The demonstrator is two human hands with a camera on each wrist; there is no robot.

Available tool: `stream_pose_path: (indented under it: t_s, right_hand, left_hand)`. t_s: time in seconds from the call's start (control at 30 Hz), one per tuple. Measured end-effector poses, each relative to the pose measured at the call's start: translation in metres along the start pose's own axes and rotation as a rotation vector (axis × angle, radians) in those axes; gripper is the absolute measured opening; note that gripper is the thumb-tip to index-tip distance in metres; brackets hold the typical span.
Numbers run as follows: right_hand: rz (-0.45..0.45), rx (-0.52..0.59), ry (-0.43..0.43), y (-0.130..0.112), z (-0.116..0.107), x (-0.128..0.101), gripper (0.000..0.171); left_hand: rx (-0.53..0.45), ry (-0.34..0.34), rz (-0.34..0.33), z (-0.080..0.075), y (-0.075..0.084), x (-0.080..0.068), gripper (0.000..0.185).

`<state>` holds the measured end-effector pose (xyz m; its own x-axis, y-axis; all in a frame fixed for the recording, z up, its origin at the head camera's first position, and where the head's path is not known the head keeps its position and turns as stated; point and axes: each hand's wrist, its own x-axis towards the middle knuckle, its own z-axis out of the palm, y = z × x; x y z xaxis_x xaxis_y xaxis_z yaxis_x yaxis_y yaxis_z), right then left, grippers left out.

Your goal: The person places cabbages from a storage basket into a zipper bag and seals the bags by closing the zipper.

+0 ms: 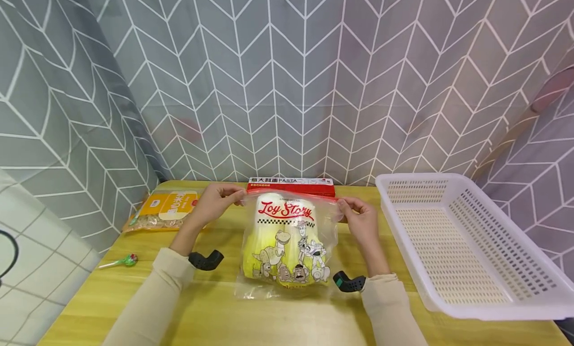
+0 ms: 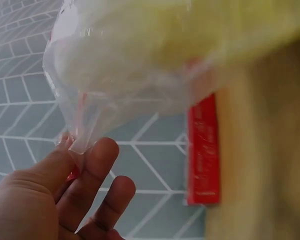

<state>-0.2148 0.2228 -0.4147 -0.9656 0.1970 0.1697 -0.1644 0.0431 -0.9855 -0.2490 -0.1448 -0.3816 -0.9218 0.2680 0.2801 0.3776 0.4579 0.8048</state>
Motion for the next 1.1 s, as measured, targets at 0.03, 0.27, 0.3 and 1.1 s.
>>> stream_pose_path:
  t_s: [0.03,0.27,0.3,1.1]
  right_hand:
    - [0.024,-0.018,-0.025,0.003,0.0,-0.001,0.023]
    - [0.209,-0.063,-0.212,0.017,0.002,-0.016,0.011]
    - [0.232,-0.066,-0.234,0.017,0.002,-0.019,0.012]
    - [0.275,-0.071,-0.373,0.025,0.009,-0.021,0.025]
  left_hand:
    - [0.008,-0.009,-0.004,0.0,-0.004,-0.002,0.022]
    - [0.031,-0.081,-0.098,0.0,-0.033,-0.027,0.02]
    - [0.023,-0.086,-0.116,0.001,-0.037,-0.03,0.02]
    - [-0.167,0.007,-0.241,0.019,-0.076,-0.045,0.022]
